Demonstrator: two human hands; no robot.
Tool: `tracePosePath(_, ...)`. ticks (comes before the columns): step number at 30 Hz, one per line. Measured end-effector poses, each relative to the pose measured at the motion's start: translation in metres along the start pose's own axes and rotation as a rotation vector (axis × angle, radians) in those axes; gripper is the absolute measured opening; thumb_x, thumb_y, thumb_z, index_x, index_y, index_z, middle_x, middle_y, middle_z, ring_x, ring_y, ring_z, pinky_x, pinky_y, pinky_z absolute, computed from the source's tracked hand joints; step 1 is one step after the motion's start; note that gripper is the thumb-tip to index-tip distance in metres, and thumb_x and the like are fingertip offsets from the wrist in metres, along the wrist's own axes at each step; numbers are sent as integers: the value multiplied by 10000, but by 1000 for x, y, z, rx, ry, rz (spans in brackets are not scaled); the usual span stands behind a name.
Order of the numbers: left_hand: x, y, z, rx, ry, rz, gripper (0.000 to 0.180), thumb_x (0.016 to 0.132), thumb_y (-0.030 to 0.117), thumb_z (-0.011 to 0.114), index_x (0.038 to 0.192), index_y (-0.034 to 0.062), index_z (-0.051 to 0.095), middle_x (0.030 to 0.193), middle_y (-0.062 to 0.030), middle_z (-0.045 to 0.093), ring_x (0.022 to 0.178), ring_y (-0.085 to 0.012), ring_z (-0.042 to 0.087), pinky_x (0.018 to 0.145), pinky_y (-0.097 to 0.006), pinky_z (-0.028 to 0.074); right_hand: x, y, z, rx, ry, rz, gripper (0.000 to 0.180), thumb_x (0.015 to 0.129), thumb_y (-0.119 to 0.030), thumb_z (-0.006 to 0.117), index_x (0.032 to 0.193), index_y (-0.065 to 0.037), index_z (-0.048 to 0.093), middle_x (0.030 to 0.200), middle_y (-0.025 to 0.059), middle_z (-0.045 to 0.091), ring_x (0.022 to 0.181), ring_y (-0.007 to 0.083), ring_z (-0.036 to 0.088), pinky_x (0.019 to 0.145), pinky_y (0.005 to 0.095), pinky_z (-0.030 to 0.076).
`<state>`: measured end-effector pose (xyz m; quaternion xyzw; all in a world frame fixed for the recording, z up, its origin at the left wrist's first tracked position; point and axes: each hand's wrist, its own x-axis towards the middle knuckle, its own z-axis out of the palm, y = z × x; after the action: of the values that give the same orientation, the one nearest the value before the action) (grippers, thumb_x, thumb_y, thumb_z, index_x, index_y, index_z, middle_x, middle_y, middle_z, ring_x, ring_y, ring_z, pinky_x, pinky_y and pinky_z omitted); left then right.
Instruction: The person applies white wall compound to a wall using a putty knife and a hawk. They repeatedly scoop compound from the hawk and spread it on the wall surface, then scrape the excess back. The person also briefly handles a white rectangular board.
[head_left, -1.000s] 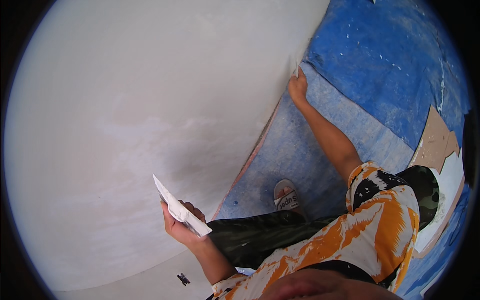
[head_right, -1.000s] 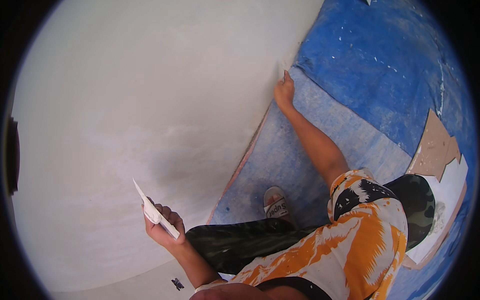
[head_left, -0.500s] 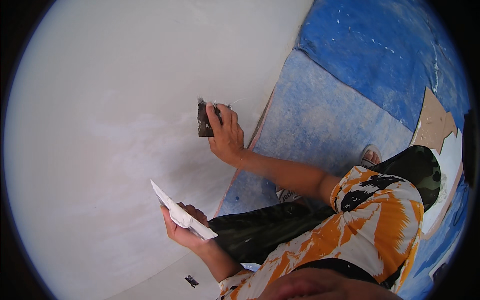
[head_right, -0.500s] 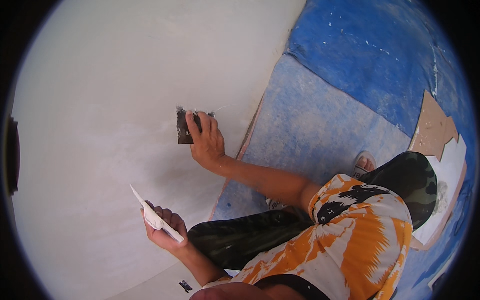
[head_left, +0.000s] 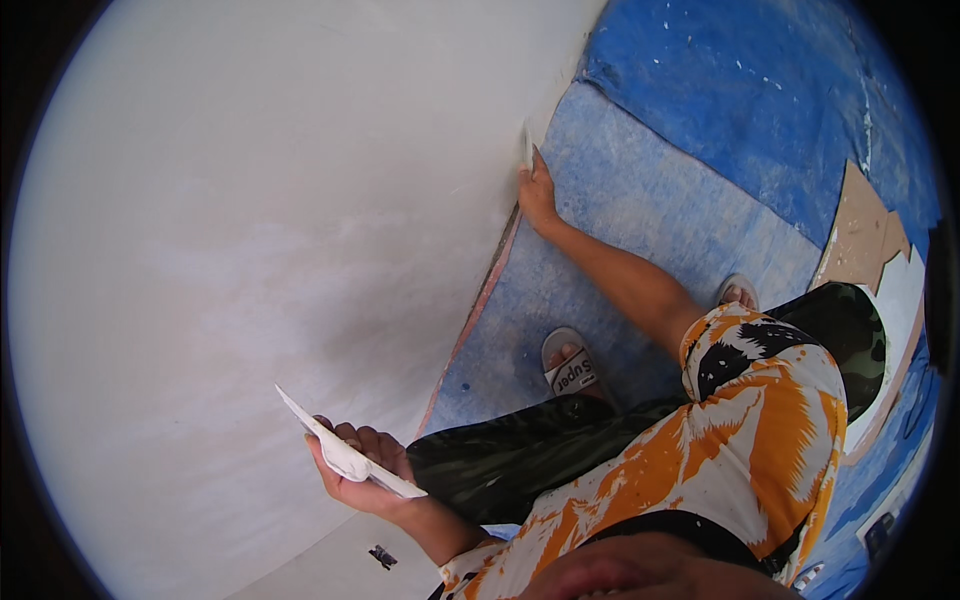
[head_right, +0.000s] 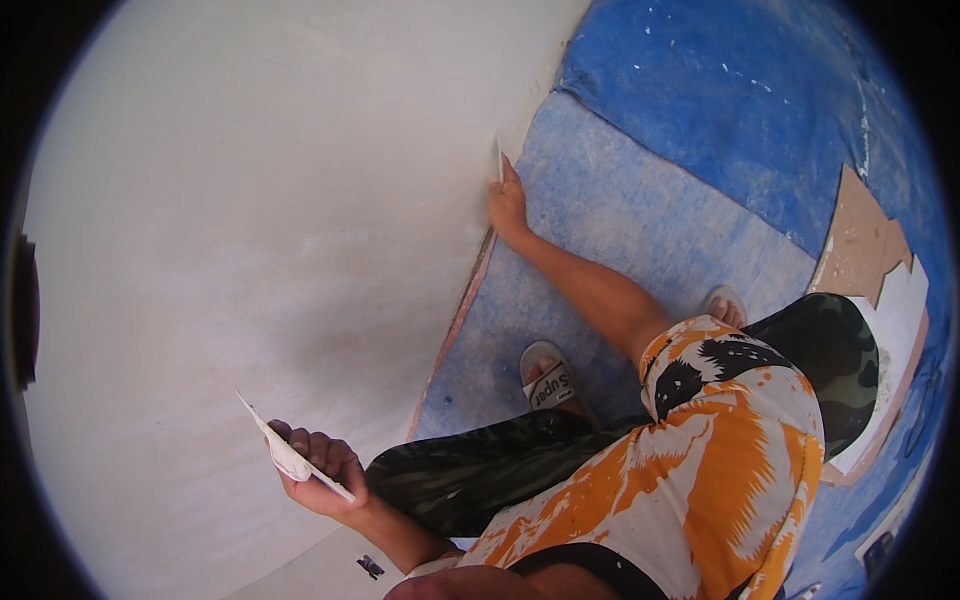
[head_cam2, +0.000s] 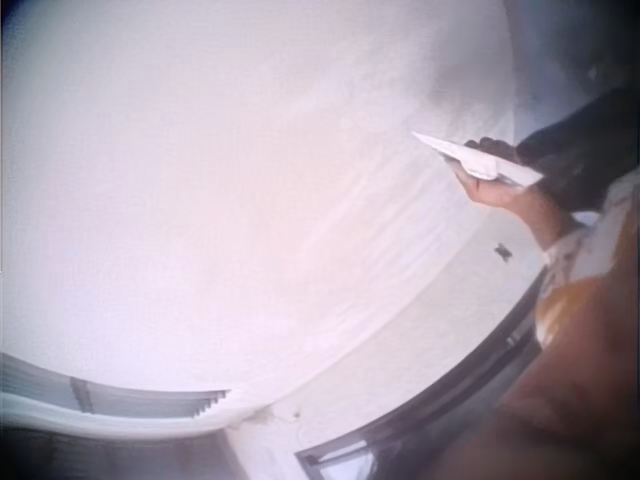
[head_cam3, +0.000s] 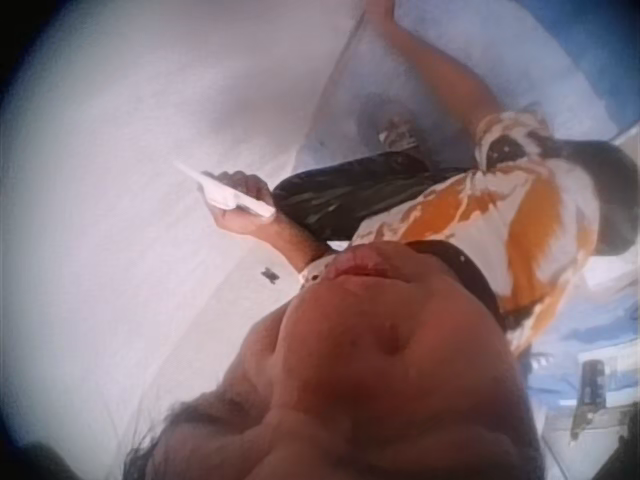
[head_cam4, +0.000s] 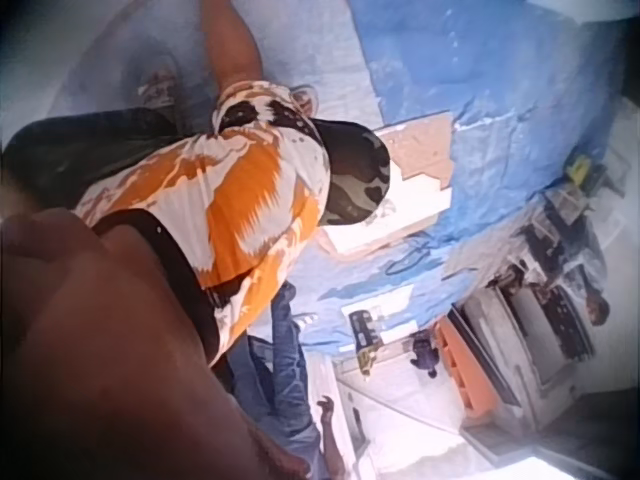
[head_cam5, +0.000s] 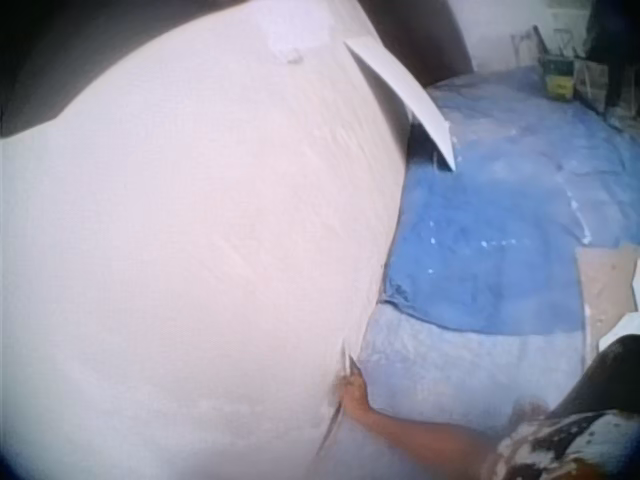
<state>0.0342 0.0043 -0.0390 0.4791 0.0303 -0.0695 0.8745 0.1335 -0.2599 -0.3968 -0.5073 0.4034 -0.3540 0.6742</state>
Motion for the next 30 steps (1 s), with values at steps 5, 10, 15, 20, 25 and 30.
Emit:
tracePosePath(5, 19, -4, -1, 16, -261, -60, 301, 1047, 274, 389, 1160, 48, 552, 752, -52, 598, 519, -105, 488, 404, -238, 382, -126, -29, 59, -117, -72, -418, 621, 875, 51, 526, 1468, -55, 374, 1406, 183, 368, 1321, 364, 358, 1082, 453, 355)
tracePosePath(10, 42, -21, -17, -82, -171, -12, 426, 1040, 309, 455, 1385, 62, 481, 1330, -120, 583, 1130, -274, 595, 949, -464, 499, -178, -69, 7, 63, -632, -395, 462, 921, -43, 520, 1380, -53, 467, 1272, 174, 520, 1207, 311, 505, 996, 471, 437)
tracePosePath(15, 50, -72, -20, 168, -301, 426, 545, 1011, 394, 497, 1407, 24, 440, 1395, -128, 513, 1250, -291, 523, 1064, -498, 416, -154, -152, -54, 805, -739, 886, 311, 930, -146, 522, 1219, -34, 550, 1067, 136, 661, 912, 274, 674, 702, 485, 573)
tracePosePath(20, 40, -101, 8, 737, -777, 796, 414, 1009, 300, 533, 1330, 39, 535, 1272, -223, 599, 1137, -372, 609, 1013, -492, 467, -127, -234, -87, 936, -756, 910, 309, 913, -184, 562, 1168, -10, 566, 1005, 126, 684, 819, 258, 693, 626, 451, 583)
tracePosePath(25, 32, -116, 21, 1392, -962, 523, 260, 999, 159, 561, 1224, 55, 638, 1137, -226, 675, 1054, -310, 668, 906, -382, 524, -40, -252, -157, 1057, -650, 515, 317, 922, -182, 564, 1161, 25, 563, 1019, 146, 689, 789, 275, 714, 597, 455, 588)
tracePosePath(30, 44, -128, 2, 922, -679, -313, 413, 988, 337, 583, 1077, -58, 664, 1164, -129, 682, 1093, -274, 639, 906, -328, 501, 109, -210, -206, 729, -268, 140, 430, 947, -187, 510, 1305, 47, 458, 1201, 199, 624, 1003, 336, 674, 792, 486, 586)
